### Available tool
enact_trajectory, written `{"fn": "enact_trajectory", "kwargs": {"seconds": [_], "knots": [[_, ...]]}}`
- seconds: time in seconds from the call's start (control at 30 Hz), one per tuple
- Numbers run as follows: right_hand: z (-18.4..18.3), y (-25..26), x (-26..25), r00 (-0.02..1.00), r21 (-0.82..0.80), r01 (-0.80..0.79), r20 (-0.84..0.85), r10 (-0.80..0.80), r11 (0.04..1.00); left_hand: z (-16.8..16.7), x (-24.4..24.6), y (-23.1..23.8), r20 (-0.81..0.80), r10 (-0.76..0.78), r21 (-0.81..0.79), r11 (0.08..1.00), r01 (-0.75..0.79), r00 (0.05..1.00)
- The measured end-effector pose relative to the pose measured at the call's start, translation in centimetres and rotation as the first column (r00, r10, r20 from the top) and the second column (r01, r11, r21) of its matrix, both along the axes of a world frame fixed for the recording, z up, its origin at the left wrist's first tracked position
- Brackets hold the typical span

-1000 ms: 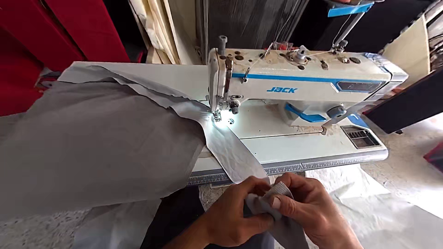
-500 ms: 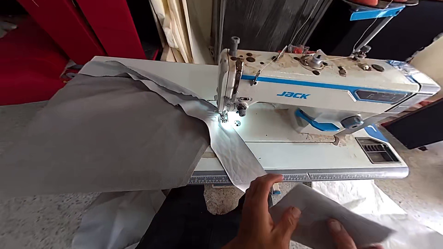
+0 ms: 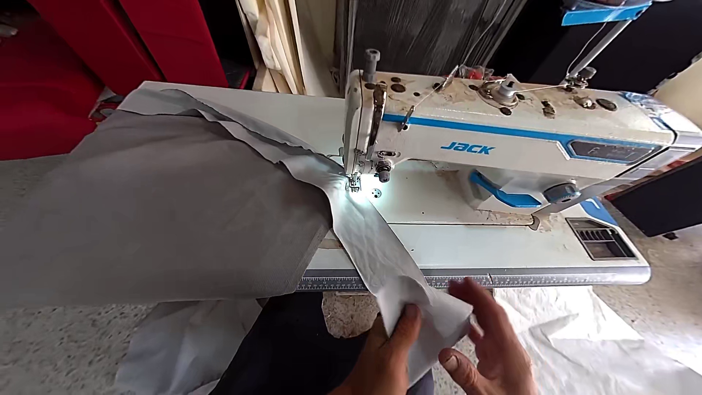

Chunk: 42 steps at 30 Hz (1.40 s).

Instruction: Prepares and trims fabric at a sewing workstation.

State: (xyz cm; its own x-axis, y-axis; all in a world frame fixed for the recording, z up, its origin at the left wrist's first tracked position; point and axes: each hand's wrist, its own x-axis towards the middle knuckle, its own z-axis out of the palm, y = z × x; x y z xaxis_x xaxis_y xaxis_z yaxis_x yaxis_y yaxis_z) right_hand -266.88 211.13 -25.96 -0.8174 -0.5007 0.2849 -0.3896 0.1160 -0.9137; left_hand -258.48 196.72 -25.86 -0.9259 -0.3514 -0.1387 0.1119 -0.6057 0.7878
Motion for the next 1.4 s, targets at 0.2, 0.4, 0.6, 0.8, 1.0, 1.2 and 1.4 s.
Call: {"fn": "enact_trajectory", "kwargs": {"seconds": [0.2,0.4,0.6,0.8,1.0,1.2,1.4], "knots": [[-0.2,3.4,-0.6,0.970,-0.283,-0.146,0.147,0.193,0.948,-7.5,3.3,-2.7,0.108,0.080,-0.184,0.981,-0.059,0.991],[4.0,7.8,-4.2,0.877,-0.301,-0.390,0.166,0.451,0.870,-10.7,-3.0,-1.4,0.305,0.009,-0.162,0.986,0.042,0.952],[8.1,3.3,-8.1,0.780,-0.354,-0.539,0.133,0.611,0.765,-5.8,-0.8,-2.7,0.181,-0.035,-0.125,0.990,0.058,0.983],[0.9,-6.4,-13.8,0.936,0.232,-0.151,0.346,0.064,0.961,1.2,1.1,-8.3,-0.064,0.172,0.076,0.983,-0.167,0.983],[-0.3,-11.3,-12.4,0.993,0.482,-0.081,0.118,0.027,0.873,5.1,-1.8,-7.5,-0.179,0.150,0.164,0.979,-0.121,0.972],[-2.3,-12.9,-13.0,0.988,0.490,0.040,-0.152,0.040,0.871,0.4,-0.9,-2.8,0.094,-0.101,-0.035,0.994,0.104,0.991],[-2.5,-12.3,-14.6,0.957,0.550,0.072,-0.274,0.099,0.832,-4.5,-0.5,-2.3,0.153,-0.157,-0.309,0.930,0.199,0.976]]}}
